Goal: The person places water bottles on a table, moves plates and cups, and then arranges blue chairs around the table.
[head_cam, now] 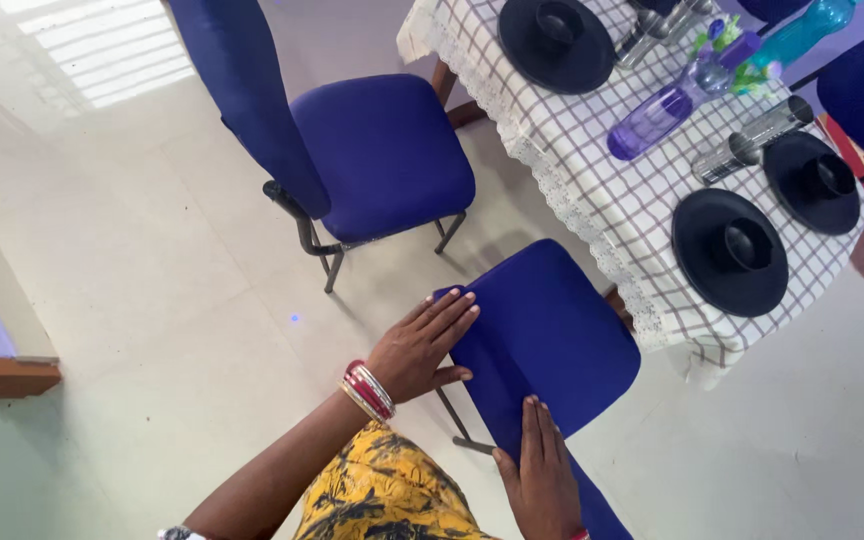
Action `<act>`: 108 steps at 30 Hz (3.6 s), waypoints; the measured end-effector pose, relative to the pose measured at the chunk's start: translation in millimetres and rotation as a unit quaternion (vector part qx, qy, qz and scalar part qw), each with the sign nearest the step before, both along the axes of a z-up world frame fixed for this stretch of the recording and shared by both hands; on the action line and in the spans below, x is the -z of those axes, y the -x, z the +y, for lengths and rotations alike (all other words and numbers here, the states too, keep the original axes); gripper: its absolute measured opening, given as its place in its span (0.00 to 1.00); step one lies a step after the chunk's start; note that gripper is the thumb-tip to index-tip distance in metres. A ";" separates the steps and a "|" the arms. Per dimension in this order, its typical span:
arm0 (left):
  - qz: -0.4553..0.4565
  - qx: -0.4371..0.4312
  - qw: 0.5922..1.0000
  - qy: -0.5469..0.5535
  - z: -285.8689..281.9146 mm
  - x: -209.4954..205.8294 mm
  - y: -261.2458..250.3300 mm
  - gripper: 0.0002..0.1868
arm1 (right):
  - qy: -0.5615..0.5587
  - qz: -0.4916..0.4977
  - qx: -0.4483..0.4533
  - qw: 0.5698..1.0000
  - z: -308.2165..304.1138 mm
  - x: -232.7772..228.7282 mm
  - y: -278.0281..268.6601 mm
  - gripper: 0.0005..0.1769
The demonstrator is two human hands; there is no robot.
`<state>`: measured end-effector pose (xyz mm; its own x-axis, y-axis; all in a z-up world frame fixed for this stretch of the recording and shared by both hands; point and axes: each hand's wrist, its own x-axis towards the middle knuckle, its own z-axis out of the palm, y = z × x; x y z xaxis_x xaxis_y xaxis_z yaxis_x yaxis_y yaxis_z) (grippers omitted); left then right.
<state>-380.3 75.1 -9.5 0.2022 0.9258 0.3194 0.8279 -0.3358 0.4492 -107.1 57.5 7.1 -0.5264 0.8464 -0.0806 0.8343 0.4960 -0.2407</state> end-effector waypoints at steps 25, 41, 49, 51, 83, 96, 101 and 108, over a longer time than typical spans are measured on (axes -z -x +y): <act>-0.072 -0.211 0.973 -0.051 212.8 -32.1 567.0 0.36 | 0.020 0.321 -0.003 0.947 129.6 26.8 476.7 0.62; -0.118 -0.219 0.969 0.001 241.7 -8.1 553.2 0.23 | 0.106 0.256 -0.024 0.961 162.5 -0.9 421.9 0.60; -0.095 -0.253 0.962 -0.026 241.4 -3.3 493.3 0.25 | 0.148 0.249 0.015 0.957 197.4 -3.1 363.1 0.55; -0.104 -0.255 0.961 -0.024 242.2 -2.3 495.0 0.25 | 0.148 0.252 0.011 0.956 199.8 -1.3 361.8 0.55; -0.115 -0.256 0.959 -0.032 246.3 8.4 458.7 0.26 | 0.131 0.247 0.101 0.955 173.6 4.7 323.4 0.52; -0.122 -0.237 0.963 -0.037 248.9 9.1 456.8 0.26 | 0.101 0.239 0.138 0.956 167.9 8.3 327.4 0.51; -0.123 -0.239 0.963 -0.030 252.1 10.1 469.2 0.25 | 0.081 0.263 0.114 0.954 163.3 14.1 337.6 0.50; -0.139 -0.239 0.961 -0.025 249.8 8.4 464.9 0.26 | 0.086 0.240 0.107 0.961 165.7 14.0 334.9 0.52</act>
